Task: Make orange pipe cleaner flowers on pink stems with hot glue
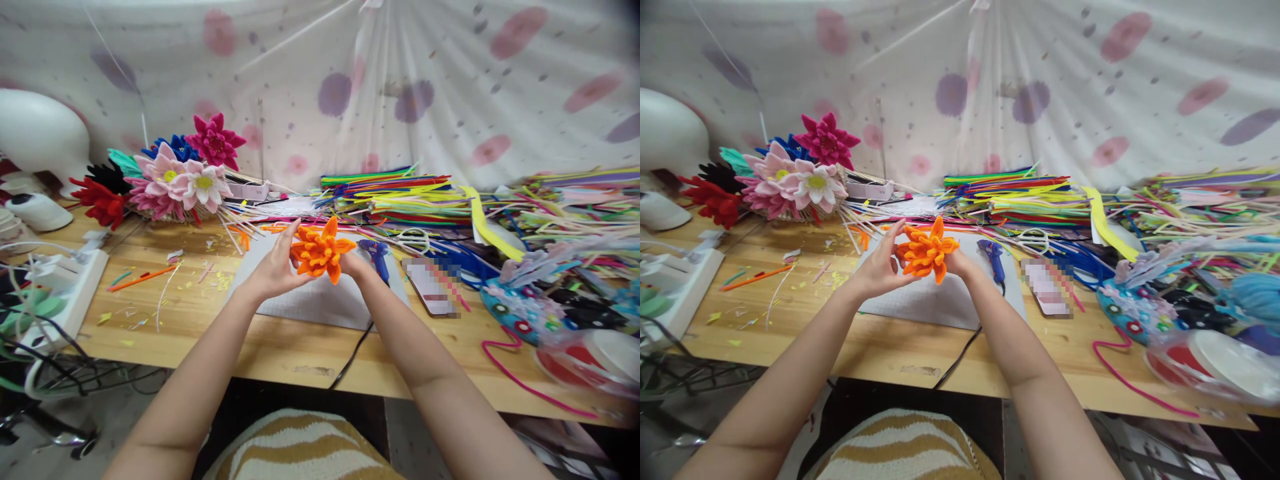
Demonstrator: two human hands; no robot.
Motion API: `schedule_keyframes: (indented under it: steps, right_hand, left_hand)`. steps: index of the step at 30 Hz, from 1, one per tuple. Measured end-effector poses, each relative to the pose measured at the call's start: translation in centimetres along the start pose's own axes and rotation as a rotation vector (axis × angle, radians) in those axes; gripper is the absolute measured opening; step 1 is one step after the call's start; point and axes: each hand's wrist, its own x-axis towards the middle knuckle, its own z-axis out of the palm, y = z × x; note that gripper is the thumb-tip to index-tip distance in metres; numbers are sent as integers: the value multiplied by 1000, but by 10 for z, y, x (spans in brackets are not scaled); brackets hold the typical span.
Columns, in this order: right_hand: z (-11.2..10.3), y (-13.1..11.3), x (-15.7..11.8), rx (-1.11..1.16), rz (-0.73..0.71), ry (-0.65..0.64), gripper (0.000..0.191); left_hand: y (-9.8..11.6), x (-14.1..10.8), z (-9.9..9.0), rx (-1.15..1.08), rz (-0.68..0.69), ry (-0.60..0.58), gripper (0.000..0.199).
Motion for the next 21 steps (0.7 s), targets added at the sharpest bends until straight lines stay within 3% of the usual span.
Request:
schedule_keyframes:
  steps: [3,7,21]
  right_hand:
    - [0,-2,1,132,36,-73,13]
    - [0,1,2,114,46,-66,11]
    - [1,-9,1,91,-30,-21,19]
  left_hand:
    - [1,1,1,-29,-17,32,71]
    - [0,2,4,-69,-61,97,48]
    - [-14,-1,19,-138,-147,179,30]
